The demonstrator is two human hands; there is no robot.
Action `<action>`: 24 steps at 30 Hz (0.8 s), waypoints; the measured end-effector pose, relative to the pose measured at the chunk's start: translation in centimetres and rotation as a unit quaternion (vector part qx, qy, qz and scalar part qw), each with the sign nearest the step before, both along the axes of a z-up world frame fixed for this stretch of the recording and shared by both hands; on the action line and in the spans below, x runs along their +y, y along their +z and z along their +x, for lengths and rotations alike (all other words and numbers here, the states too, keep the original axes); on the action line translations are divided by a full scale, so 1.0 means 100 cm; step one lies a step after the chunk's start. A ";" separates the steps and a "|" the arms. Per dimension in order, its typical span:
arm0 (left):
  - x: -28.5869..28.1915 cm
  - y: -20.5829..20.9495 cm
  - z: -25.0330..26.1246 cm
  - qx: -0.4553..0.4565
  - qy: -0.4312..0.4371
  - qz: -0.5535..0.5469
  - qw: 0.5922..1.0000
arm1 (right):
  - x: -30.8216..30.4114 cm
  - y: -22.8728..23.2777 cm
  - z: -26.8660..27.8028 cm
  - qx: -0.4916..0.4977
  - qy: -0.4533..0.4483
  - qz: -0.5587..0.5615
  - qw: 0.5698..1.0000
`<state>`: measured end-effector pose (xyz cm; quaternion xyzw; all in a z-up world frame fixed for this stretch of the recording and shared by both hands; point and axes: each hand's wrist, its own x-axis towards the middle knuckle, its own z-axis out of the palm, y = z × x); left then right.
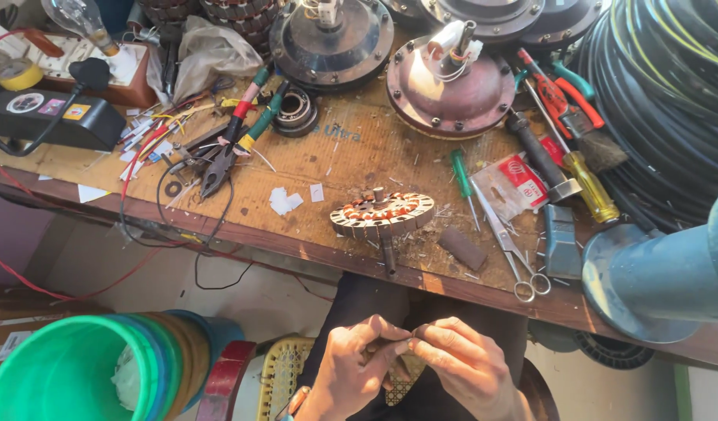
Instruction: The person works on a circular electrical component, likely a stator, by repeatedly inserting small white rectangular pieces into slots between copper windings. They use a green-handled screwdriver to adjust the windings and a pair of scissors to trim the white pieces. The person handles the component with both hands throughout the process.
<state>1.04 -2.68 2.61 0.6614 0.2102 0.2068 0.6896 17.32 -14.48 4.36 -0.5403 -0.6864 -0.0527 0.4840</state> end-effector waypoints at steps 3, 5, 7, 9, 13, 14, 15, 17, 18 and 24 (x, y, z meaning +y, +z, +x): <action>0.001 -0.003 -0.002 0.009 -0.018 0.015 1.000 | -0.005 -0.009 0.001 0.033 -0.008 -0.036 0.999; 0.003 -0.005 -0.002 0.021 -0.028 0.002 0.999 | -0.009 -0.015 0.004 0.093 0.007 -0.102 0.990; 0.002 -0.006 -0.003 0.036 -0.023 0.010 0.999 | -0.011 -0.020 0.005 0.183 0.008 -0.163 0.970; -0.003 -0.006 -0.001 0.053 -0.004 0.037 0.998 | -0.010 -0.025 0.001 0.282 -0.019 -0.211 0.936; -0.005 -0.005 0.008 -0.051 0.043 0.174 0.982 | -0.010 -0.030 -0.006 0.376 -0.091 -0.232 0.892; -0.005 -0.004 0.010 -0.040 0.047 0.175 0.983 | -0.009 -0.030 -0.007 0.370 -0.098 -0.224 0.896; -0.005 -0.004 0.011 -0.027 0.051 0.175 0.983 | -0.009 -0.029 -0.008 0.378 -0.104 -0.225 0.892; -0.004 -0.002 0.013 0.012 0.041 0.201 0.979 | -0.008 -0.029 -0.011 0.395 -0.116 -0.226 0.883; -0.004 -0.001 0.013 0.032 0.036 0.214 0.976 | -0.006 -0.030 -0.013 0.396 -0.119 -0.215 0.885; -0.005 0.008 0.018 0.040 0.058 0.346 0.936 | 0.004 -0.049 -0.026 0.447 -0.114 -0.147 0.875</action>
